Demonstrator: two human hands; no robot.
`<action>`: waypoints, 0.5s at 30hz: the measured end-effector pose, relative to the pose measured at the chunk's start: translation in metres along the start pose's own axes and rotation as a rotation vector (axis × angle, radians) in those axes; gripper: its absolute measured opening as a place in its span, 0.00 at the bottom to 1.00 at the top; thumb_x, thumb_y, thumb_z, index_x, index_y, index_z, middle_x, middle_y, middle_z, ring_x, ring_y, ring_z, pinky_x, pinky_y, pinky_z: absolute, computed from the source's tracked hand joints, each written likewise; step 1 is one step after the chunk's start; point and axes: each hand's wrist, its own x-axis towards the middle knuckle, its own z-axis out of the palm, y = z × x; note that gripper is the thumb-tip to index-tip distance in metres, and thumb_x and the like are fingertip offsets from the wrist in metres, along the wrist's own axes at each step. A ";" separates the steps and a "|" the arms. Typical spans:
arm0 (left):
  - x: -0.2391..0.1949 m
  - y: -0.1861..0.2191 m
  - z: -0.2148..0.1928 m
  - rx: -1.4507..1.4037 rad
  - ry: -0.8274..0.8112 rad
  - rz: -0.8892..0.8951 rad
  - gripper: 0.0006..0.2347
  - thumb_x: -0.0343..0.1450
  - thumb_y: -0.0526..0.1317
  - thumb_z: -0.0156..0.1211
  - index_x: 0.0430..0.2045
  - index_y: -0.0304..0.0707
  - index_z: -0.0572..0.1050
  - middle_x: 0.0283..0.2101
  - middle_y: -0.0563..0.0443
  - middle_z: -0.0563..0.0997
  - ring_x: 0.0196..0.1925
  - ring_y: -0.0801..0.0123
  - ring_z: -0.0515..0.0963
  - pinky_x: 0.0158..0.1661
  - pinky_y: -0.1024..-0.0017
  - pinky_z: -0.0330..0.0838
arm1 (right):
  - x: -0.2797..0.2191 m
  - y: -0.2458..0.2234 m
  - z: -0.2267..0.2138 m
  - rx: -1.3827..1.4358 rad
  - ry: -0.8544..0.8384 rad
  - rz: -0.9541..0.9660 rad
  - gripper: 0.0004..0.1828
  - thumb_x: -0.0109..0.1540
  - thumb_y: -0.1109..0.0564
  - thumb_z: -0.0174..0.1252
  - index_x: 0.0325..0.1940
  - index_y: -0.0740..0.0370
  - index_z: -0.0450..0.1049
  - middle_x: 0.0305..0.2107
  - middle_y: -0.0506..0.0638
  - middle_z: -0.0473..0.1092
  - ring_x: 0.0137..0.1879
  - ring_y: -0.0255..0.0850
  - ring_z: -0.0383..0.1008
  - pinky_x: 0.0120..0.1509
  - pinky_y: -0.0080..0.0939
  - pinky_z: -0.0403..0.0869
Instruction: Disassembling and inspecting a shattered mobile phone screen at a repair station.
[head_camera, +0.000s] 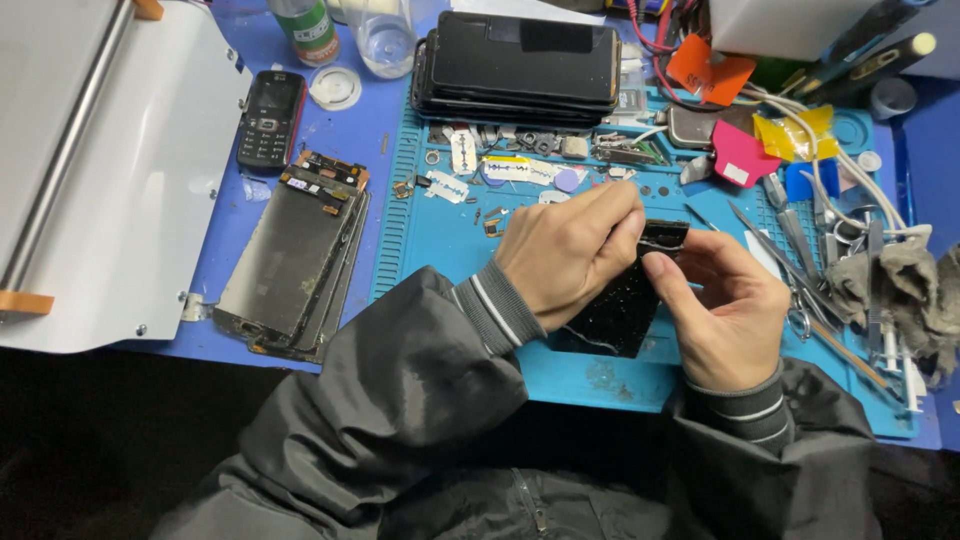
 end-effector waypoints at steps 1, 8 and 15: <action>-0.002 0.001 0.000 -0.006 0.021 -0.017 0.02 0.74 0.35 0.49 0.31 0.39 0.66 0.26 0.51 0.75 0.20 0.56 0.72 0.24 0.60 0.65 | -0.002 0.002 0.001 -0.006 0.008 -0.002 0.13 0.64 0.66 0.64 0.52 0.69 0.74 0.36 0.48 0.73 0.38 0.31 0.71 0.43 0.26 0.70; -0.004 -0.002 0.001 -0.079 -0.017 -0.100 0.10 0.77 0.41 0.40 0.33 0.39 0.69 0.22 0.51 0.78 0.17 0.59 0.74 0.22 0.61 0.65 | -0.004 -0.002 -0.001 -0.006 -0.038 -0.035 0.13 0.67 0.71 0.61 0.55 0.72 0.71 0.44 0.53 0.74 0.47 0.35 0.74 0.54 0.29 0.73; -0.001 0.001 -0.003 -0.033 -0.047 -0.059 0.07 0.74 0.42 0.51 0.34 0.39 0.66 0.26 0.53 0.76 0.20 0.62 0.74 0.23 0.65 0.66 | -0.004 -0.011 0.000 -0.031 -0.055 -0.045 0.12 0.68 0.71 0.61 0.56 0.73 0.72 0.44 0.54 0.75 0.46 0.35 0.74 0.53 0.29 0.73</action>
